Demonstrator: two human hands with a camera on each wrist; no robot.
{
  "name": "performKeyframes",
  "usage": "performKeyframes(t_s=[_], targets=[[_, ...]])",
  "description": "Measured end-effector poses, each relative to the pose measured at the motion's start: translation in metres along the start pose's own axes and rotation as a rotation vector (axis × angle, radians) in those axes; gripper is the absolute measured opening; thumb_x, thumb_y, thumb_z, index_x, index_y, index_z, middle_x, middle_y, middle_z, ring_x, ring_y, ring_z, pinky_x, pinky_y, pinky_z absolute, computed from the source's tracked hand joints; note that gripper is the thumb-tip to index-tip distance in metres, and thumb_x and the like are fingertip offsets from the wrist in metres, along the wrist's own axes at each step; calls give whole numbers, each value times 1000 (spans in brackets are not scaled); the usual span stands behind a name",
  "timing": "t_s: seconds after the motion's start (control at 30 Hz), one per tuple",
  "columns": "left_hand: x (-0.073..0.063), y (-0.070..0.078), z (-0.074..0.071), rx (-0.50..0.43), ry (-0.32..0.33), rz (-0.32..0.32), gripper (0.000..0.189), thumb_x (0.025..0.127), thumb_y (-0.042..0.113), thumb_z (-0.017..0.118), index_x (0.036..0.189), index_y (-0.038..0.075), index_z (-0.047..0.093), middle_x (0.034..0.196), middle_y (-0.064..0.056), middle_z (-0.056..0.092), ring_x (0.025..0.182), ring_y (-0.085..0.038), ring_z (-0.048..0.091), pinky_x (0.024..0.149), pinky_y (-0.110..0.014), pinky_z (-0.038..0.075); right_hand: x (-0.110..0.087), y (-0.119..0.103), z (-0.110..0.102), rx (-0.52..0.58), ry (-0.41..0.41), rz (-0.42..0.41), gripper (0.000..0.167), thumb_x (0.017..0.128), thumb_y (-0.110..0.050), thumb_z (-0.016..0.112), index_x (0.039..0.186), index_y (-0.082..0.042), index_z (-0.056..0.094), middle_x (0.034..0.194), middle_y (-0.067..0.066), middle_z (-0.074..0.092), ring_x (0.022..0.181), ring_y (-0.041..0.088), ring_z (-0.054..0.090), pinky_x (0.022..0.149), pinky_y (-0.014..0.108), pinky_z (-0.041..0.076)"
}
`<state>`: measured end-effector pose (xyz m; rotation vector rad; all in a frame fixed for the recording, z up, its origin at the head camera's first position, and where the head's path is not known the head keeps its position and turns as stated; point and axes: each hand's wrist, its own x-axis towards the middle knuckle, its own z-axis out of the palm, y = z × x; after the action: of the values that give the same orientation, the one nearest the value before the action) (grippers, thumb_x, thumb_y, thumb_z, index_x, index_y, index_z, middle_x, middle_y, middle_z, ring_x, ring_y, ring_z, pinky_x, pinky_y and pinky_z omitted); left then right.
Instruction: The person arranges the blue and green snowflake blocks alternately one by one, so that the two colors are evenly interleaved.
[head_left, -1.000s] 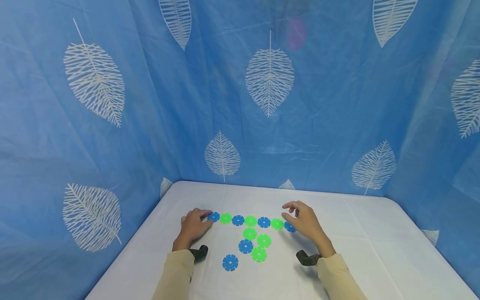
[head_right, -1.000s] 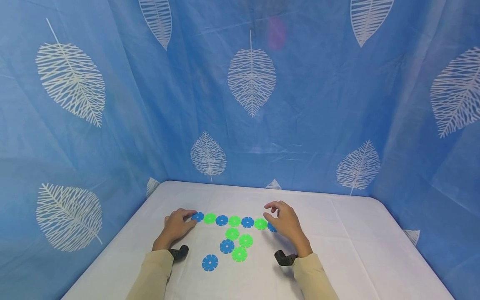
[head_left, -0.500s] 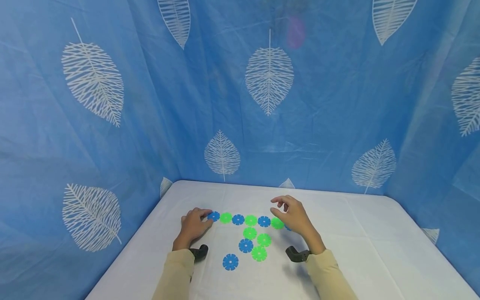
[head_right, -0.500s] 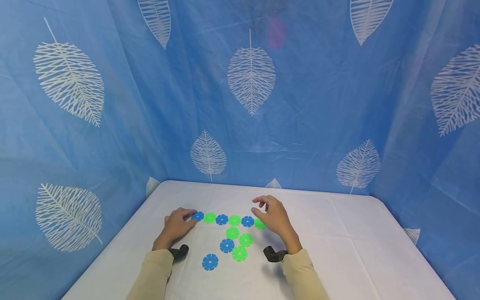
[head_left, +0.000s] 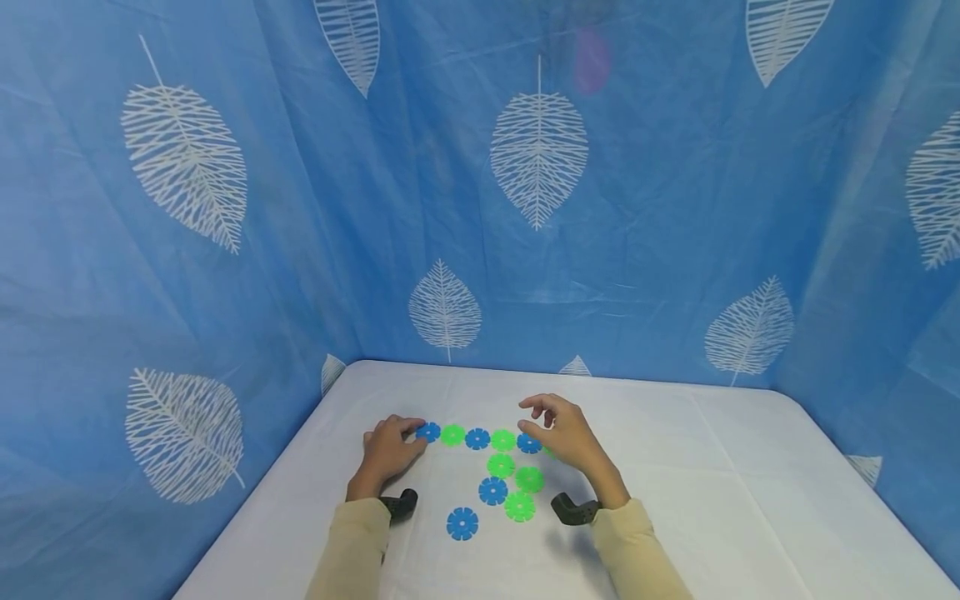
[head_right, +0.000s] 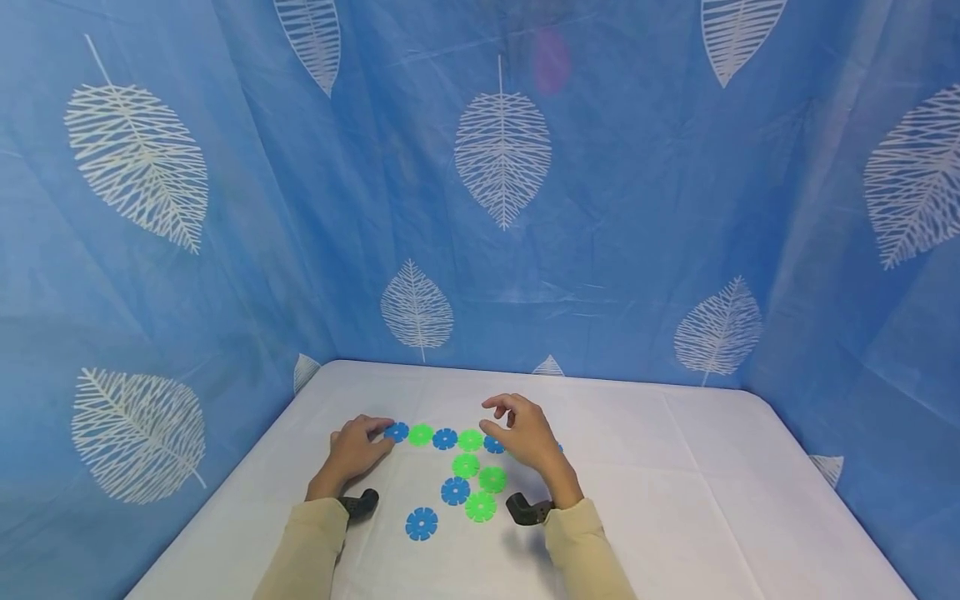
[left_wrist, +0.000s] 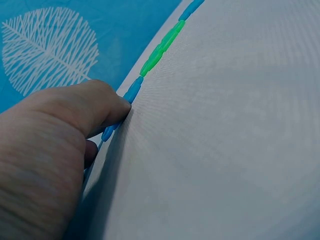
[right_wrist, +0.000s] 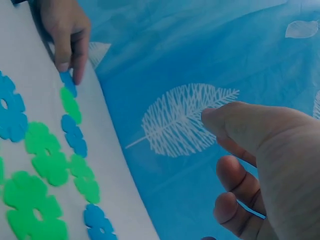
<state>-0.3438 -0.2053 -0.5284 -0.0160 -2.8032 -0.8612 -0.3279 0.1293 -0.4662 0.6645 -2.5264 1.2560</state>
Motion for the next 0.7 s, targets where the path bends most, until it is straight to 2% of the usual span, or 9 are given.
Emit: performKeyframes(t_s=[0.2, 0.5, 0.7], targets=[[1, -1, 1, -3, 10, 11, 38, 85, 33, 73, 121, 24, 73, 112, -2, 69, 108, -24, 59, 84, -42, 32, -2, 0, 12, 14, -35, 9, 25, 90, -25, 75, 114, -25, 71, 94, -1, 63, 76, 13, 52, 67, 27, 44], [1, -1, 0, 3, 5, 12, 38, 85, 35, 73, 122, 25, 72, 113, -2, 69, 109, -24, 59, 84, -43, 32, -6, 1, 22, 21, -94, 6, 26, 91, -29, 73, 117, -24, 70, 97, 5, 63, 76, 13, 50, 65, 28, 43], [2, -3, 1, 7, 11, 10, 38, 85, 35, 73, 122, 25, 72, 113, -2, 69, 109, -24, 59, 84, -43, 32, -8, 5, 31, 13, -146, 10, 31, 92, -29, 72, 120, -16, 69, 96, 5, 62, 71, 11, 47, 62, 27, 42]])
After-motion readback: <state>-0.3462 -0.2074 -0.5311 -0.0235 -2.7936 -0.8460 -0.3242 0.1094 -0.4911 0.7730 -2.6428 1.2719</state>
